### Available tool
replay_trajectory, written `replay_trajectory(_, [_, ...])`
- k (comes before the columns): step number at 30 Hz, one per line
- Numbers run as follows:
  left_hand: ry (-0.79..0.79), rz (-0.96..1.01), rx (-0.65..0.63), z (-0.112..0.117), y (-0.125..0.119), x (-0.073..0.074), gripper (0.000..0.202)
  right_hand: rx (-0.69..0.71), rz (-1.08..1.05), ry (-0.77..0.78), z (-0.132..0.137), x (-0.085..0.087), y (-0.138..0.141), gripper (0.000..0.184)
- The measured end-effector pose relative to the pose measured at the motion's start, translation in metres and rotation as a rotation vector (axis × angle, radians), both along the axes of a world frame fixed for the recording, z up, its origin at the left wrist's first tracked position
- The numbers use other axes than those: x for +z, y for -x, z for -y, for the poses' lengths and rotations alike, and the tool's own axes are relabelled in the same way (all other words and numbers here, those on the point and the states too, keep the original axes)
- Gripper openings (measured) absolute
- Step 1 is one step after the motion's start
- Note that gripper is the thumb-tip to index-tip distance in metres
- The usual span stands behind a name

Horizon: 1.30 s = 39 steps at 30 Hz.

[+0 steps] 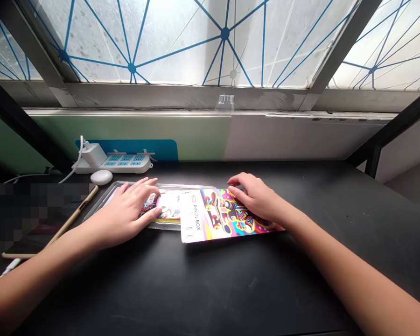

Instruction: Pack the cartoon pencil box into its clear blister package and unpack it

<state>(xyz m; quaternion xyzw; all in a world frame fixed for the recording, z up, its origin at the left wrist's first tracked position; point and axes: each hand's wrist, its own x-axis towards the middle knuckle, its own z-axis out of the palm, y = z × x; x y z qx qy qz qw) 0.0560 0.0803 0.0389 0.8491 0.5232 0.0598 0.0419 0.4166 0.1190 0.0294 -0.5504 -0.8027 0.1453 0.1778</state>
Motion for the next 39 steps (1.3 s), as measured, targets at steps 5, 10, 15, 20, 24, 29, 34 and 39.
replay_trajectory(5, [-0.032,-0.058,-0.006,0.000,-0.002,-0.005,0.063,0.002,-0.046,0.065,0.018,0.003,0.028,0.042])
replay_trajectory(10, [-0.030,-0.088,-0.023,-0.002,-0.002,-0.004,0.065,-0.010,-0.027,0.242,0.012,0.008,0.017,0.046])
replay_trajectory(15, [0.005,-0.118,-0.046,-0.002,0.001,-0.002,0.066,-0.074,0.078,0.326,0.001,0.013,-0.007,0.050])
replay_trajectory(20, [0.025,-0.114,-0.073,-0.001,0.001,0.001,0.069,-0.101,-0.012,0.221,0.001,0.012,-0.005,0.046])
replay_trajectory(24, [0.032,-0.089,-0.091,0.003,-0.003,0.003,0.069,-0.079,-0.131,0.185,0.011,0.007,0.013,0.039])
replay_trajectory(29, [0.036,-0.063,-0.112,0.008,-0.006,0.002,0.068,-0.067,-0.127,0.297,0.016,0.008,0.016,0.042])
replay_trajectory(34, [0.029,-0.049,-0.126,0.007,-0.004,-0.001,0.067,-0.102,-0.091,0.319,0.011,0.016,0.004,0.045])
replay_trajectory(39, [0.009,-0.031,-0.127,0.007,-0.004,-0.002,0.066,-0.133,-0.096,0.314,0.011,0.019,0.003,0.047])
